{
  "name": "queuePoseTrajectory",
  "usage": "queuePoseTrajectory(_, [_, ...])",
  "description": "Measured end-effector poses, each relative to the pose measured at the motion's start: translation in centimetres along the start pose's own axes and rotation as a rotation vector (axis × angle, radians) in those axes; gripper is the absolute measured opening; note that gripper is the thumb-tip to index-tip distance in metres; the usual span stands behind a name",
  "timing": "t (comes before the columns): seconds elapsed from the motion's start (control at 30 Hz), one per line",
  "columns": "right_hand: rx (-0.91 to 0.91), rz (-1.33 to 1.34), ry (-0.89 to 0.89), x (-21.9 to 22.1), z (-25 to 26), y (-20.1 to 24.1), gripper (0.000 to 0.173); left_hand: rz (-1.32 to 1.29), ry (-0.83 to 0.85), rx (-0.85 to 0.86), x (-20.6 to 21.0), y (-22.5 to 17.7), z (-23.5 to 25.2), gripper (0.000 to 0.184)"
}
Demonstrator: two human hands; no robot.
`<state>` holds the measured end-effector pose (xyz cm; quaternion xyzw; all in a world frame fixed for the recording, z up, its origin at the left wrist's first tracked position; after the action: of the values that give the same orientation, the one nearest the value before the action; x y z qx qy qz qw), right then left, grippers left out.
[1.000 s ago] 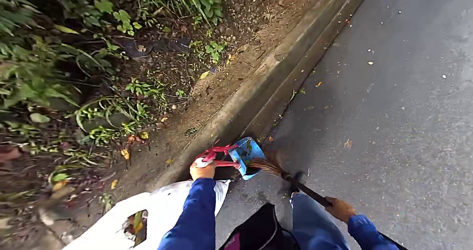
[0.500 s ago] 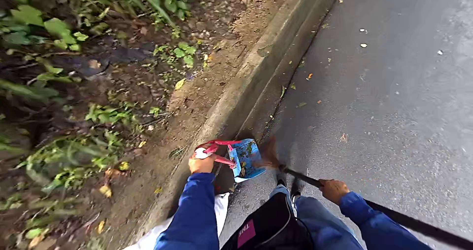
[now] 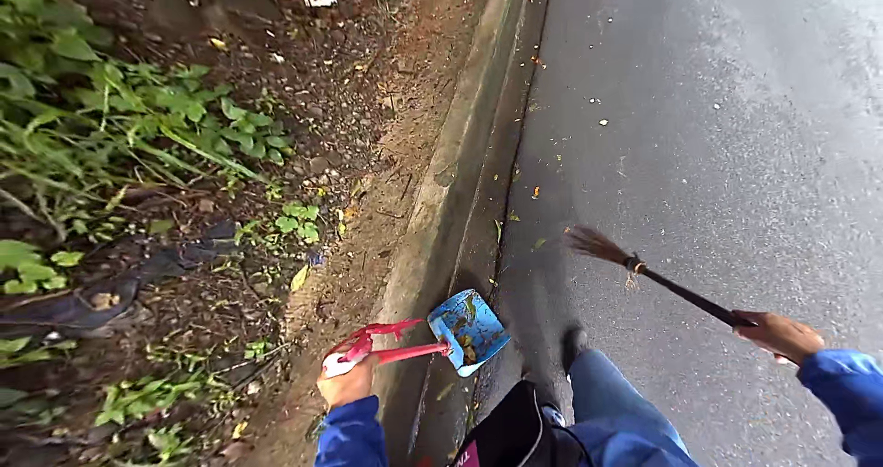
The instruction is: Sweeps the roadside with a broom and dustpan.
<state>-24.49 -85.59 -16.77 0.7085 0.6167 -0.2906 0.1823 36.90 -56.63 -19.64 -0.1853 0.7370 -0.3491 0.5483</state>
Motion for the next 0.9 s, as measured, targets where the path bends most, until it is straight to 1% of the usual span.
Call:
queuePoseTrajectory(0.07, [0.089,0.037,-0.077,1.6,3.1,3.8,0.037,-0.044,-0.054,-0.001,2.2,-1.1,1.1,0.065])
queuePoseTrajectory(0.13, [0.111,0.069,-0.065,3.9,6.7,8.1,0.038,-0.067,-0.074,-0.013,5.3,-3.2,1.5,0.065])
queuePoseTrajectory(0.2, [0.025,-0.006,0.064,6.0,8.8,12.7,0.041,-0.064,-0.061,-0.016,9.1,-5.4,2.0,0.061])
queuePoseTrajectory(0.27, [-0.130,-0.131,0.214,6.4,10.0,15.8,0.043,-0.074,-0.059,-0.012,13.3,-7.2,3.2,0.059])
queuePoseTrajectory(0.3, [-0.192,-0.132,0.273,5.8,11.2,16.0,0.044,-0.067,-0.061,-0.018,15.2,-8.2,3.9,0.059])
queuePoseTrajectory(0.37, [-0.236,-0.070,0.315,2.8,13.5,13.8,0.046,-0.026,-0.063,-0.048,17.9,-10.8,5.6,0.062])
queuePoseTrajectory(0.43, [-0.181,0.001,0.299,-1.5,14.0,10.4,0.047,0.042,-0.055,-0.073,19.7,-13.5,7.6,0.064])
queuePoseTrajectory(0.47, [-0.146,0.030,0.282,-3.6,13.5,9.1,0.048,0.057,-0.050,-0.079,20.8,-14.5,8.6,0.064])
queuePoseTrajectory(0.53, [-0.068,0.008,0.209,-7.5,11.8,8.3,0.051,0.063,-0.040,-0.075,23.3,-16.6,10.1,0.063])
queuePoseTrajectory(0.6, [0.028,-0.064,0.166,-8.3,11.6,10.2,0.053,0.083,-0.030,-0.063,25.4,-17.8,11.3,0.060])
queuePoseTrajectory(0.63, [0.058,-0.104,0.165,-7.7,12.6,11.7,0.051,0.105,-0.019,-0.062,26.3,-18.4,11.7,0.059])
queuePoseTrajectory(0.67, [0.076,-0.132,0.204,-6.9,14.2,13.2,0.049,0.129,-0.009,-0.063,27.0,-19.2,11.9,0.057])
queuePoseTrajectory(0.73, [0.026,-0.220,0.329,-6.5,16.9,16.1,0.045,0.139,-0.011,-0.061,28.5,-20.2,12.7,0.057])
queuePoseTrajectory(0.8, [-0.069,-0.225,0.407,-7.1,18.2,17.6,0.046,0.126,-0.001,-0.071,29.4,-21.0,14.0,0.057])
queuePoseTrajectory(0.9, [-0.119,-0.106,0.393,-11.0,18.6,16.3,0.050,0.139,0.011,-0.113,29.9,-22.2,15.6,0.058])
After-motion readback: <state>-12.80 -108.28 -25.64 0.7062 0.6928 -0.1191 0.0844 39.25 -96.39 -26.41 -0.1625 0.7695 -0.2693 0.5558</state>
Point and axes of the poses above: each hand's wrist, its own z-axis towards the middle knuckle, its own x-axis out of the palm, y = z × x, the point moved 2 cm from there along z, towards the middle knuckle, and after that the axes turned 6 degrees about x, right-handed, at the moved point
